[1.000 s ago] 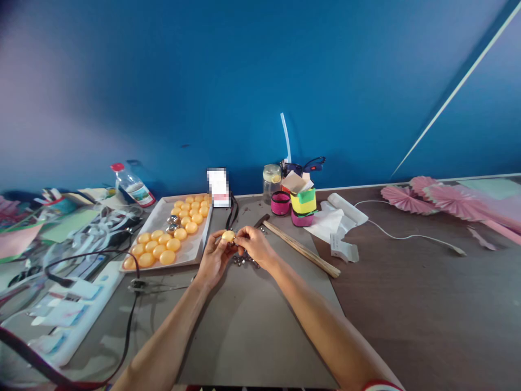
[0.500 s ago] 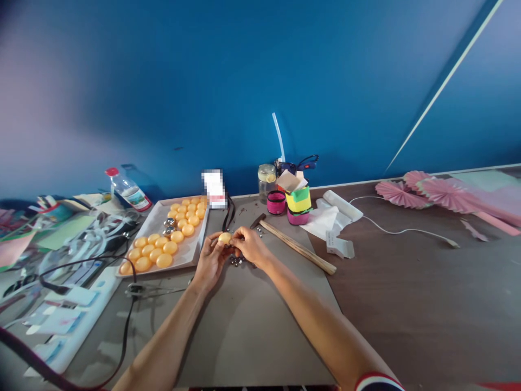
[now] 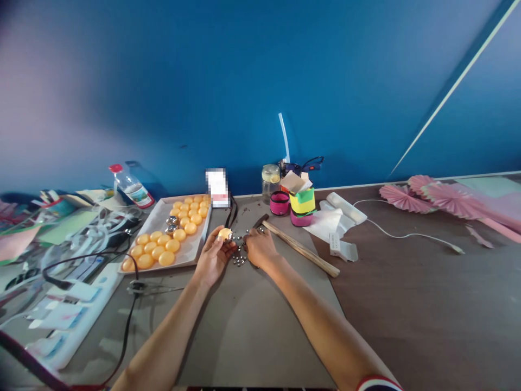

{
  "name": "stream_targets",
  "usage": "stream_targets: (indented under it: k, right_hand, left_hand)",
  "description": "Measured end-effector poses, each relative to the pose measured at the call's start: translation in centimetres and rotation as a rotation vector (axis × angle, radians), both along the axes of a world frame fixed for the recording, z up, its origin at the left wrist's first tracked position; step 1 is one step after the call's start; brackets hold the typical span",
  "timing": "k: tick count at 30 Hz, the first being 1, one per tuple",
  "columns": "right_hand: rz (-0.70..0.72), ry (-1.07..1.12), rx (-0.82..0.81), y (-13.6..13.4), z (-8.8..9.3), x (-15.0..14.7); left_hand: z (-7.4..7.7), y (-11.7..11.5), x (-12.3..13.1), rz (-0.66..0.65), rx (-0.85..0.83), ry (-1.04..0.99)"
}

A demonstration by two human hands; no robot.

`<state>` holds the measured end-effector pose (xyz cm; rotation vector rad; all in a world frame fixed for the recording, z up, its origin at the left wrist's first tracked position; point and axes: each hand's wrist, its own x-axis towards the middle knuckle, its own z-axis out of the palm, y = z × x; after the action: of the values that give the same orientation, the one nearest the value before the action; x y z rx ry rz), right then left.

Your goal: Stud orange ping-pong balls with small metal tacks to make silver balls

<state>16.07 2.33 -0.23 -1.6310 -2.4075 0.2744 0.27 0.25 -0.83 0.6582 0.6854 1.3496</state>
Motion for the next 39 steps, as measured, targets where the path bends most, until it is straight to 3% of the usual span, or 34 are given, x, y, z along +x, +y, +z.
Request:
stream_targets:
  k: [5, 8, 10, 13, 16, 18, 33, 39]
  right_hand:
    - [-0.005, 0.030, 0.031, -0.2, -0.1, -0.4]
    - [-0.021, 0.181, 0.061, 0.0, -0.2, -0.2]
    - [-0.055, 0.382, 0.052, 0.2, -0.2, -0.1]
    - [-0.088, 0.804, -0.101, 0.5, 0.1, -0.2]
    - [-0.055, 1.223, -0.263, 0.3, 0.8, -0.7]
    - [-0.034, 1.369, -0.310, 0.0, 1.1, -1.2]
    - [-0.175, 1.304, -0.367, -0.1, 0.5, -2.3]
    - [-0.199, 1.239, -0.385, -0.4, 1.1, -1.9]
  left_hand:
    - [0.1, 0.0, 0.0, -0.002, -0.017, 0.019]
    - [0.4, -0.1, -0.1, 0.010, -0.028, 0.024]
    - [0.4, 0.0, -0.1, 0.023, -0.035, 0.023]
    - [0.4, 0.0, -0.1, 0.036, -0.038, 0.023]
    - [0.3, 0.0, 0.0, 0.041, -0.032, 0.035]
    - [0.4, -0.1, 0.1, 0.039, -0.024, 0.041]
    - [0.4, -0.4, 0.5, 0.030, 0.017, 0.093]
    - [0.3, -0.4, 0.4, 0.033, 0.006, 0.078]
